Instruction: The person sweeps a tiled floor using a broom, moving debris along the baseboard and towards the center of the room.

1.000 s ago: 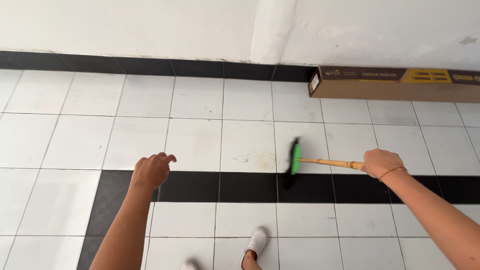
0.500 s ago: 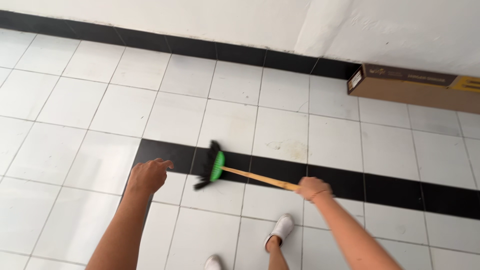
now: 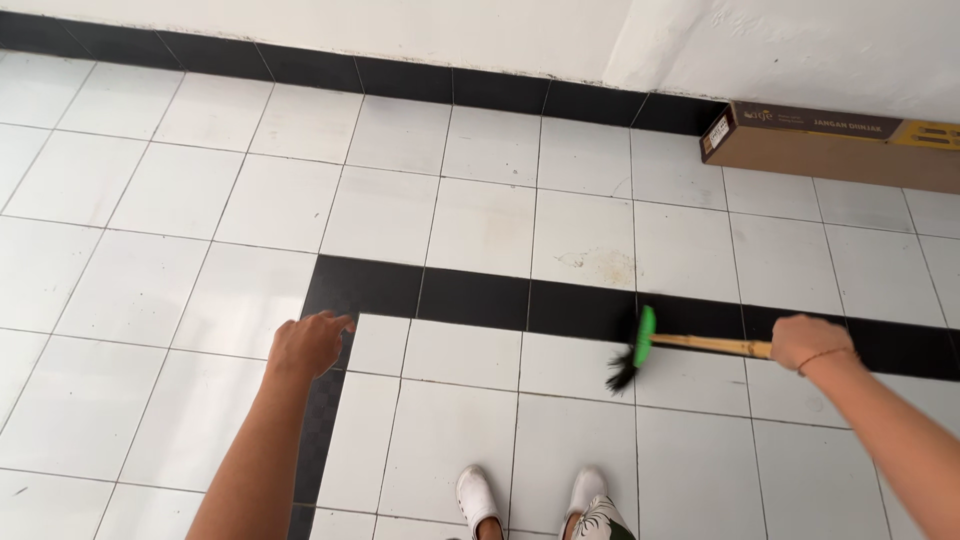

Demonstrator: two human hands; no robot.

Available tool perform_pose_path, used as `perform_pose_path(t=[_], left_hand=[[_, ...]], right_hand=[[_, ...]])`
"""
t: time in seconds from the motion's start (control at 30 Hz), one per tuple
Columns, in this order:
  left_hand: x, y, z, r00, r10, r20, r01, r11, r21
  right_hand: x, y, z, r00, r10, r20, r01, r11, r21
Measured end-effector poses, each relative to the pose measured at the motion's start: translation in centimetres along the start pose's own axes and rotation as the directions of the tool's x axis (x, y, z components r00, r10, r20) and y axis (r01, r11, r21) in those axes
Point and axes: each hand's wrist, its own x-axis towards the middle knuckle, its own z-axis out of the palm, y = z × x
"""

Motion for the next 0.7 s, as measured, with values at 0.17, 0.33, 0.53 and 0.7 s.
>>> perform_pose_path(t=[0.17,0.33,0.53,0.7], left_hand=[[-1.5,0.9,1.1,0.998,0.044,-0.041,-0.045,0.999,-0.024],[-3.5,2.4,2.5,0.997,0.060,-0.048,-0.060,0.998,0.003],[-7.9,2.1,4.2,0.996,-0.007,-0.088,0.007,1.000,0.003],[-14.5,2.3,7.7,0.990,-0.098,-0.100,0.096,0.995,-0.026]], right_hand=[[-5.3,-2.1,-6.0,0.981,-0.195,0.024,0.189,0.969,0.161],[-8.9,-16.3,-3.1,0.976,-0.212,0.050,0.185,0.925,0.332],[-11.1,-20.5,6.2,0.961,-0.270,0.060,0.230,0.901,0.367],[-9.7,-6.3,13.7,0.983,-0.132,0.131,0.100,0.970,0.223]])
